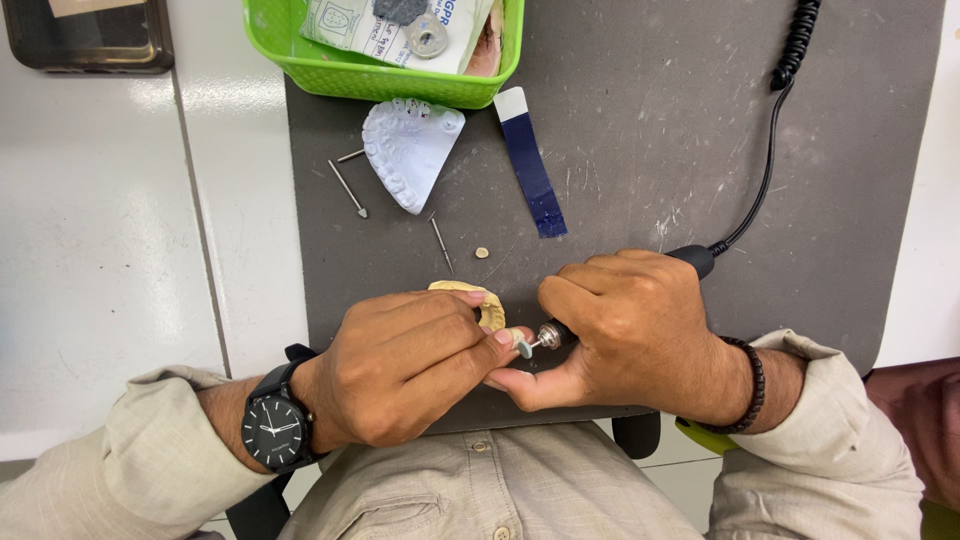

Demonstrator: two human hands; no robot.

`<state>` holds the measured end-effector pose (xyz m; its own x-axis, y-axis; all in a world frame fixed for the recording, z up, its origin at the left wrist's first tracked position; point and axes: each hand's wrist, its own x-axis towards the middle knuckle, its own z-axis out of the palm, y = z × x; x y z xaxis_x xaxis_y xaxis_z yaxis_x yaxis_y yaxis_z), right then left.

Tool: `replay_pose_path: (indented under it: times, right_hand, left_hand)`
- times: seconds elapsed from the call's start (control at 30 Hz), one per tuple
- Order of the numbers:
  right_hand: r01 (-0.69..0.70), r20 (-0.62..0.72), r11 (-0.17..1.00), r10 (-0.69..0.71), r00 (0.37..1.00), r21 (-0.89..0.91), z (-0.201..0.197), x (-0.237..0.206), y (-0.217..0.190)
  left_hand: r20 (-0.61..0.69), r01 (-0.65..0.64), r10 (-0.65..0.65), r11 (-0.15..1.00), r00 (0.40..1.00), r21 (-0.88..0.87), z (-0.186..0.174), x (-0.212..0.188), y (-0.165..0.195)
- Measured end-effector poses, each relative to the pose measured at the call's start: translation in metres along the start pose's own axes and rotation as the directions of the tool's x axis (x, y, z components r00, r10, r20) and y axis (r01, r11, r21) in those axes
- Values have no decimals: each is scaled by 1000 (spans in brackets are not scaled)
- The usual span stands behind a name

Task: The person holds an upper and lower denture model together and inserts red and blue articulating paper strips between the teeth to mark contact points. They then use a rotary grinding tool to grind the marked spots on the denture teeth and recheck the bite with the paper strips.

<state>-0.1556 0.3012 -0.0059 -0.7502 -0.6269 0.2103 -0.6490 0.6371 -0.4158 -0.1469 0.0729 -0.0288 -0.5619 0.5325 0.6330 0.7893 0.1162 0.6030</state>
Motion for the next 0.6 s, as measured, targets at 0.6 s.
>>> replay_pose_path:
  times: [0.6]
  right_hand:
    - [-26,-9,1000,26,1000,-2,-5,0,0]
  left_hand:
    - [2,-8,8,1000,1000,-23,-3,1,-1]
